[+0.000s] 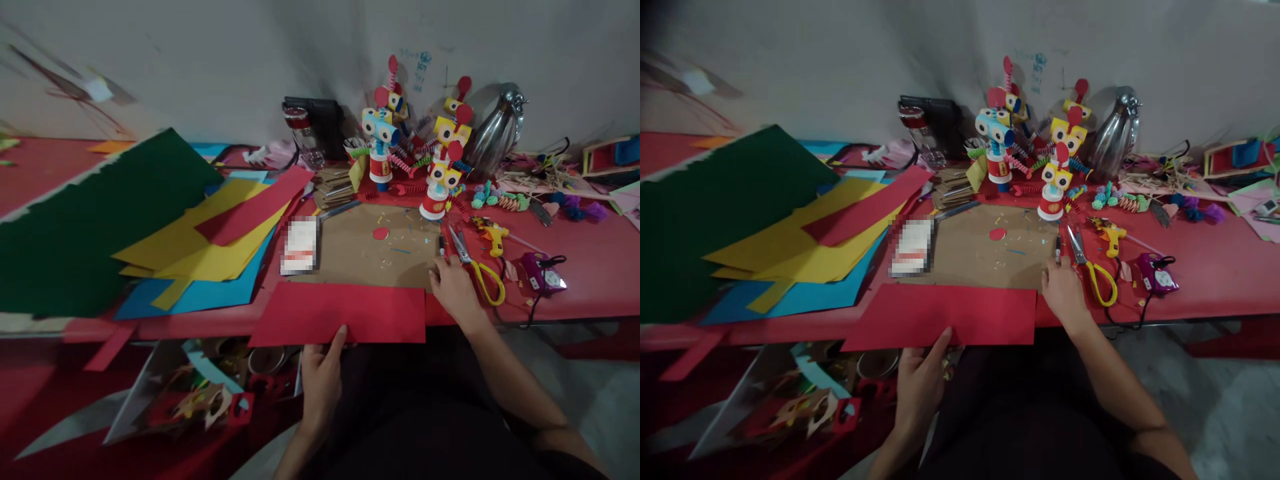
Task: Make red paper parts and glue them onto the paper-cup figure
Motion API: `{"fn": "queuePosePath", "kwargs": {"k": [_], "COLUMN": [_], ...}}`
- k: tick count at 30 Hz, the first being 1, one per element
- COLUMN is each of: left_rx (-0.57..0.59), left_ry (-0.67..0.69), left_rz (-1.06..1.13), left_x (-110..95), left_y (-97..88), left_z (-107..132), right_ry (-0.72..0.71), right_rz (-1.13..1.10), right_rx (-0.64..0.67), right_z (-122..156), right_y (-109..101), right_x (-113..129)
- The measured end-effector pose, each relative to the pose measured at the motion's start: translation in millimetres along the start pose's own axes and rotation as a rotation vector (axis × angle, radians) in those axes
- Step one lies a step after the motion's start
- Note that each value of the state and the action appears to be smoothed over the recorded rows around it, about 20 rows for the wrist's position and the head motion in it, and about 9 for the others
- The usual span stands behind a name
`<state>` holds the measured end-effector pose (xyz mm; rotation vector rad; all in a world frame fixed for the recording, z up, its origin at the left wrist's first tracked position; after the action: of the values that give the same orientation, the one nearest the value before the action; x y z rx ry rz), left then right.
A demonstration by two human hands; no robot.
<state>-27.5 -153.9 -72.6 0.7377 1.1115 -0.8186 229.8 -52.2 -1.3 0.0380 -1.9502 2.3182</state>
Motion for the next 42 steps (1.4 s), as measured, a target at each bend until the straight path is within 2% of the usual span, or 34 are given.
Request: {"fn": "queuePosePath", "kwargs": {"k": [6,9,13,16,17,19,21,23,26,29,31,33,35,36,37,38,40,42], "left_rx": [0.028,0.025,0.027,0.036,0.034,0.029,0.033,0.058,0.134,0.186,0.138,-0.019,-0.231,-0.298,-0.314,-0.279,-0.105,0.072], "left_ry": [-0.021,0.013,0.046,0.018,0.000,-0.046,-0.097,-0.144,-0.187,-0.161,-0.089,0.075,0.344,0.492,0.631,0.760,0.987,1.126], "left_rz": [-0.010,0.011,0.056,0.119,0.144,0.207,0.279,0.326,0.317,0.253,0.162,-0.028,-0.312,-0.466,-0.617,-0.754,-0.936,-0.982], "left_x": [0,2,-1,-4,-4,0,5,10,15,19,22,22,11,4,-2,-7,-15,-24], "left_y": [2.6,1.5,2.1,10.2,13.7,20.9,27.5,32.4,33.4,19.0,-2.1,-30.4,-54.2,-58.7,-57.5,-51.7,-34.8,-24.1], "left_z": [3,6,8,8,7,7,7,9,14,15,13,10,13,15,17,18,16,11], "right_ry": [0.060,0.063,0.075,0.074,0.023,-0.202,-0.533,-0.706,-0.750,-0.775,-0.790,-0.793,-0.808,-0.814,-0.822,-0.833,-0.864,-0.902], "right_rz": [0.014,0.010,0.008,-0.002,-0.021,-0.079,-0.122,-0.108,-0.085,-0.070,-0.071,-0.072,-0.067,-0.061,-0.056,-0.053,-0.057,-0.064], "right_rx": [0.021,0.006,-0.019,-0.073,-0.101,-0.141,-0.090,-0.045,-0.036,-0.047,-0.072,-0.088,-0.095,-0.100,-0.111,-0.124,-0.160,-0.213], "right_z": [-10,-18,-30,-21,-13,11,44,72,87,81,74,70,70,71,72,73,73,72], "right_y": [2,1,-10,-21,-22,-19,-3,18,44,59,62,65,68,69,70,71,68,56], "right_x": [-3,-4,-14,-21,-19,-2,24,43,54,57,58,59,60,60,59,58,55,52]}}
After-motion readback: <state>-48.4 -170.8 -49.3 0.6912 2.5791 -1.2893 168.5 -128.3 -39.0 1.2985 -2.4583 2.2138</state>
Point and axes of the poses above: each hand's wrist, its own z-axis away from the middle knuckle, its own y-axis out of the palm, x = y × z, the point moved 6 cm from there along -z, towards the middle knuckle, and after that the axes turned 4 degrees about x, right-handed, at the moved point
